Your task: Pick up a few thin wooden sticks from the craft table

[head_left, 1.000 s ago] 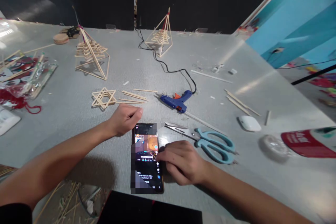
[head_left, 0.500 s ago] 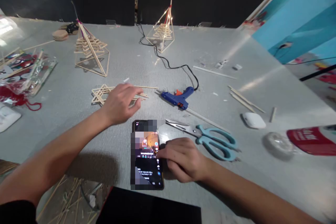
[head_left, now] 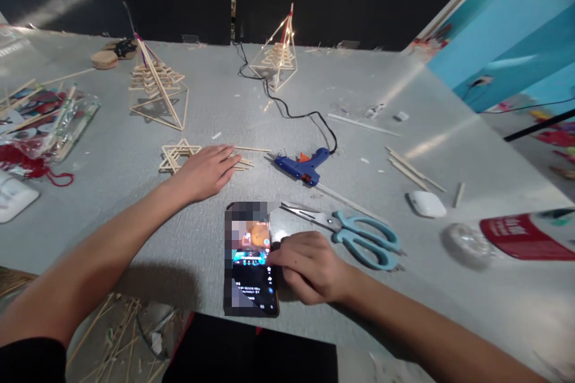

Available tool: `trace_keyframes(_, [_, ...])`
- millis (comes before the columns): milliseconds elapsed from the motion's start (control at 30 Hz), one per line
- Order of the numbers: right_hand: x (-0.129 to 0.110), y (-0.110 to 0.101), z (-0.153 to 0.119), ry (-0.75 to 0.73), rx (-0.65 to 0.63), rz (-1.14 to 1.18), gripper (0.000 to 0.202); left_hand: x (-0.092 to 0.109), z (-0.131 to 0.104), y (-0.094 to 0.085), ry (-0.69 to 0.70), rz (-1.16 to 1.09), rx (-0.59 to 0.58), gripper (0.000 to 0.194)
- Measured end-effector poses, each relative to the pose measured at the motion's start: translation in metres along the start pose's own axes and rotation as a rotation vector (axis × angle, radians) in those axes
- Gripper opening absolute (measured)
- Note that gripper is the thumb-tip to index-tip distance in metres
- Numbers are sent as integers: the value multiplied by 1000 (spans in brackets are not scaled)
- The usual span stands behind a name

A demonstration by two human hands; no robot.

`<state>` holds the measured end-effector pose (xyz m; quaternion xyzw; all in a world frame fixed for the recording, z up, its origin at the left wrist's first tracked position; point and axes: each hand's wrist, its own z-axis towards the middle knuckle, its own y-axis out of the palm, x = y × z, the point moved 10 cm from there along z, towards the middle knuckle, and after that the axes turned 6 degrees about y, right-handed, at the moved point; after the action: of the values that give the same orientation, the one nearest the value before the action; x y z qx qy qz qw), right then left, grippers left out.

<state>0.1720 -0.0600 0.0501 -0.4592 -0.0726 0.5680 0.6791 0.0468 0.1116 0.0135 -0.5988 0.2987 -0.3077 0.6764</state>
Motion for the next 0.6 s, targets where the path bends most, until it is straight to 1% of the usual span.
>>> trace_keyframes(200, [-1, 0, 0, -8, 0, -11, 27, 6, 2, -7, 53, 1, 89, 49])
trace_keyframes(333, [-1, 0, 1, -5, 6, -11, 26, 5, 4, -4, 40, 18, 71, 55])
trace_keyframes(400, [-1, 1, 1, -6, 6, -16, 25, 7, 6, -4, 59, 33, 57, 52])
trace_keyframes(500, [-2, 0, 1, -16, 15, -28, 25, 13, 8, -10, 95, 32, 92, 45])
trace_keyframes(600, [-2, 0, 1, -19, 13, -29, 25, 15, 11, -18, 90, 7, 124, 40])
